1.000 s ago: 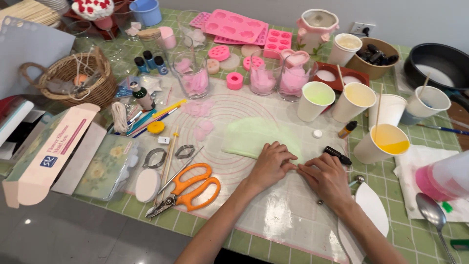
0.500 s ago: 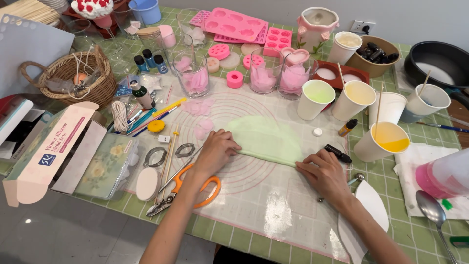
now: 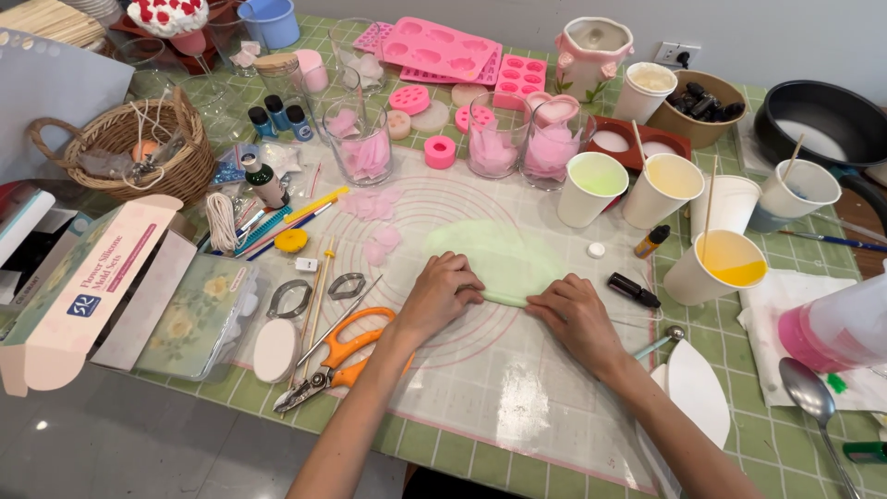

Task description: Rolling a sheet of green wax around a wick on a silicone mat to create a candle.

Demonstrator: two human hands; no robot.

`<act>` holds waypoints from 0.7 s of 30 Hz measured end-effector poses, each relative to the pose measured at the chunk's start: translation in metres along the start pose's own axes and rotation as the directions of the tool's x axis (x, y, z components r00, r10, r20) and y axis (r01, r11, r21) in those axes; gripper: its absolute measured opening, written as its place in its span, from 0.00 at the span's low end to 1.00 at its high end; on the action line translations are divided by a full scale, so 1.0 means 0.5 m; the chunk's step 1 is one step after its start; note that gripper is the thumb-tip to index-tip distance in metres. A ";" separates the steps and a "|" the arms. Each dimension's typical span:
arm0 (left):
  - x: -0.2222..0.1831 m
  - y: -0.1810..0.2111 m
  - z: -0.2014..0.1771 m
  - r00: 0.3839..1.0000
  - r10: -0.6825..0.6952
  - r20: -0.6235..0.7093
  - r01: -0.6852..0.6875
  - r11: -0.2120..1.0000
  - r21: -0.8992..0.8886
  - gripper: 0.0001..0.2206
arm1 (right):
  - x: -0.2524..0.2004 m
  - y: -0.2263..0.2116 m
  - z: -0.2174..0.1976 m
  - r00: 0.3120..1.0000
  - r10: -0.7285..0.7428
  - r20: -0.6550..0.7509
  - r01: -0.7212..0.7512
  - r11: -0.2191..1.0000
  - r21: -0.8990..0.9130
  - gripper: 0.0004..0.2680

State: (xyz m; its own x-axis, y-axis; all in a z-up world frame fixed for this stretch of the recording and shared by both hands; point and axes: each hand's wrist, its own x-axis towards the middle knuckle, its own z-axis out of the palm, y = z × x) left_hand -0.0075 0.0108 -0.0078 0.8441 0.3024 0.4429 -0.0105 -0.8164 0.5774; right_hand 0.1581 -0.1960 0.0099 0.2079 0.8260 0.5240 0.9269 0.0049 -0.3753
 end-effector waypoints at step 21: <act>-0.008 0.025 0.021 0.995 0.094 -0.043 -0.087 0.986 0.140 0.05 | 0.016 -0.014 0.004 0.996 -0.012 0.083 0.025 0.988 -0.150 0.07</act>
State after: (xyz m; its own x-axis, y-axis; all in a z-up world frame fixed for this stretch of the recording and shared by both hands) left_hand -0.0056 -0.0057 -0.0096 0.8155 0.2454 0.5242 -0.0089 -0.9003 0.4352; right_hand 0.1525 -0.1884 0.0154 0.1698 0.8700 0.4630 0.9682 -0.0596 -0.2430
